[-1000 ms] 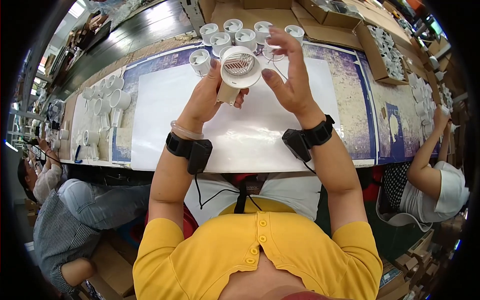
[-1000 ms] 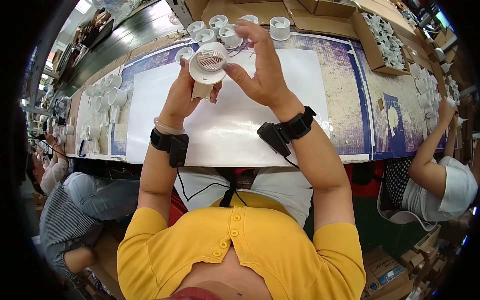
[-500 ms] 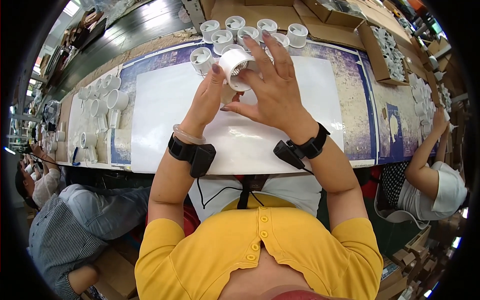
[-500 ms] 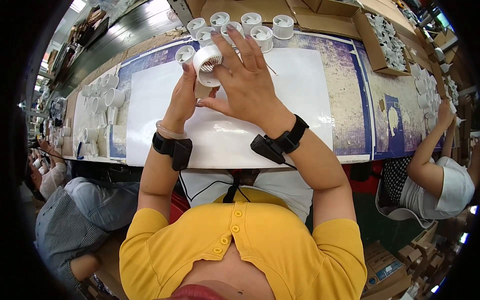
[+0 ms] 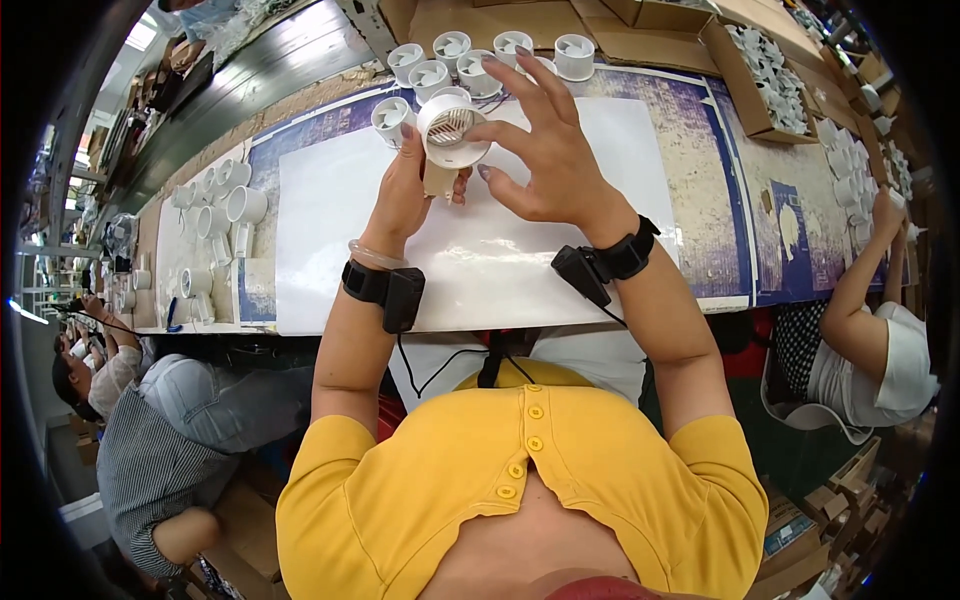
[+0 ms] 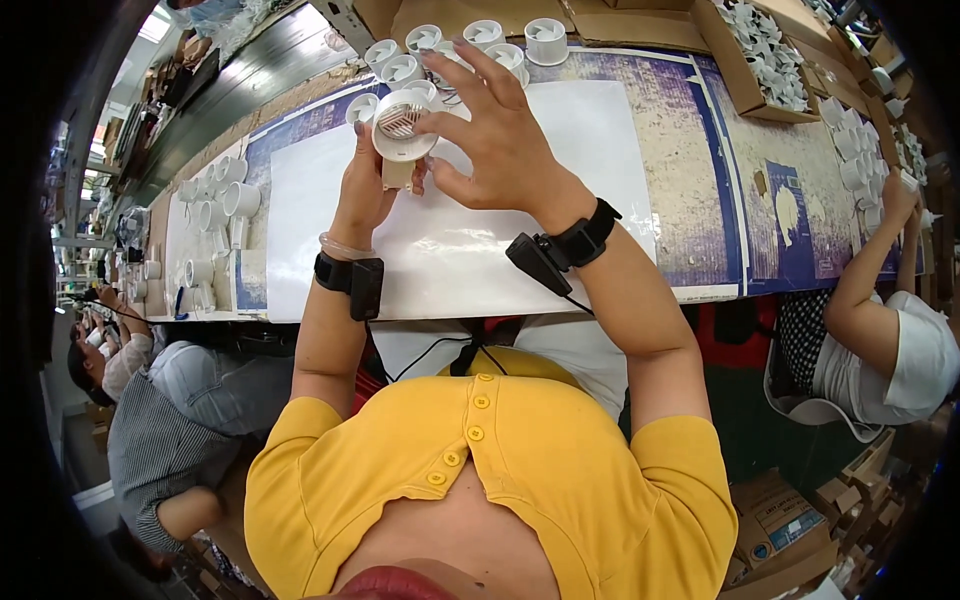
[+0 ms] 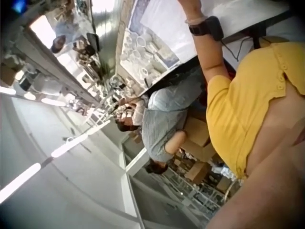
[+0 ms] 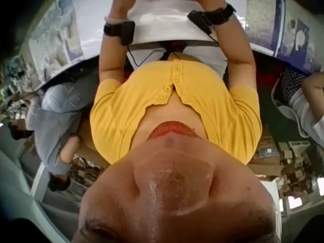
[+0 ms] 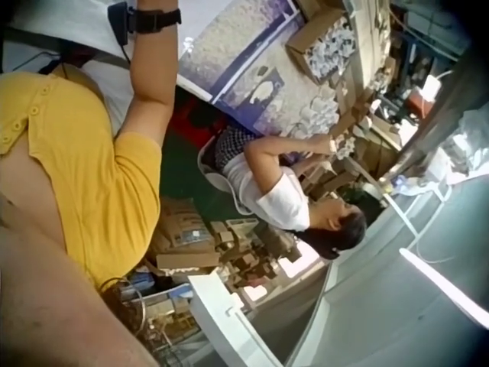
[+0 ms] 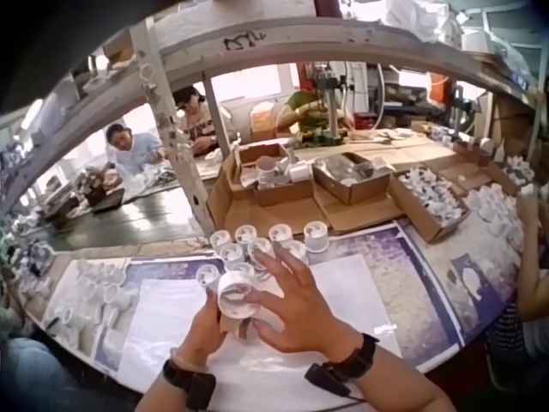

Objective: Assembling small white plastic components by hand at a production workbench.

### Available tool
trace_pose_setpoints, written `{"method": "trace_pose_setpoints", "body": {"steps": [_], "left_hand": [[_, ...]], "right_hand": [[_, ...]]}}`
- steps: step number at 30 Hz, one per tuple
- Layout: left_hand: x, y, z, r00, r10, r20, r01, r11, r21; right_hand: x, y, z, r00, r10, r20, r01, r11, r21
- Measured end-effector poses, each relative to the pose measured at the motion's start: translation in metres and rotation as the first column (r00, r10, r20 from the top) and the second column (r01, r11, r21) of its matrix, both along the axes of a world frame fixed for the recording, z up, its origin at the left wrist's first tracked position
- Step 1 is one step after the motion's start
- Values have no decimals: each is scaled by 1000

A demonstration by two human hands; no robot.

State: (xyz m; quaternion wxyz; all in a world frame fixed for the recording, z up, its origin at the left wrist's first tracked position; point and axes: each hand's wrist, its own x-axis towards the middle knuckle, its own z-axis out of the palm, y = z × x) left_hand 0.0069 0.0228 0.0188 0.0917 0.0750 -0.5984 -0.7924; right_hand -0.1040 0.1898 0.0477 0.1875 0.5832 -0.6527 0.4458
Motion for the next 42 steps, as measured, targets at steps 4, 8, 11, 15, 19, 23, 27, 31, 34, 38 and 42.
{"method": "trace_pose_setpoints", "body": {"steps": [4, 8, 11, 15, 19, 23, 27, 31, 34, 38, 42], "left_hand": [[-1, 8, 2, 999, 35, 9, -35, 999, -11], [-1, 10, 2, 995, 86, 42, -84, 995, -50], [0, 8, -1, 997, 57, 46, -52, 993, -105], [0, 9, -2, 993, 87, 76, -79, 991, -109], [0, 2, -1, 998, 24, 49, -23, 1000, -14], [0, 0, -1, 997, -61, 50, 57, 996, 68], [2, 5, 1, 996, -72, 47, 68, 994, 90], [7, 26, 13, 890, 271, -368, -450, 656, -606], [10, 33, 24, 995, 69, 70, 87, -299, -950], [14, 17, 28, 968, 195, -158, -171, 50, -984], [9, 8, 22, 914, 264, -308, -398, 435, -808]], "right_hand": [[7, -6, -6, 994, -70, -79, 76, 993, 88], [12, -13, -13, 998, -38, -58, 44, 995, 91], [11, -17, -11, 991, -92, -98, 104, 986, 128], [7, -11, -7, 986, -116, -118, 127, 988, 88], [-4, 2, -1, 1000, -5, -21, 4, 999, -51], [-20, 6, 3, 1000, -14, 9, 15, 968, -250], [-20, 9, 6, 990, -64, 124, 101, 941, -324], [-21, 6, 17, 927, 215, 306, 55, 730, -681], [-43, -6, 9, 962, 235, 142, -32, 609, -793], [-44, -7, 5, 974, 211, 76, -62, 578, -814], [-43, -7, 4, 973, 213, 85, -61, 597, -800]]}}
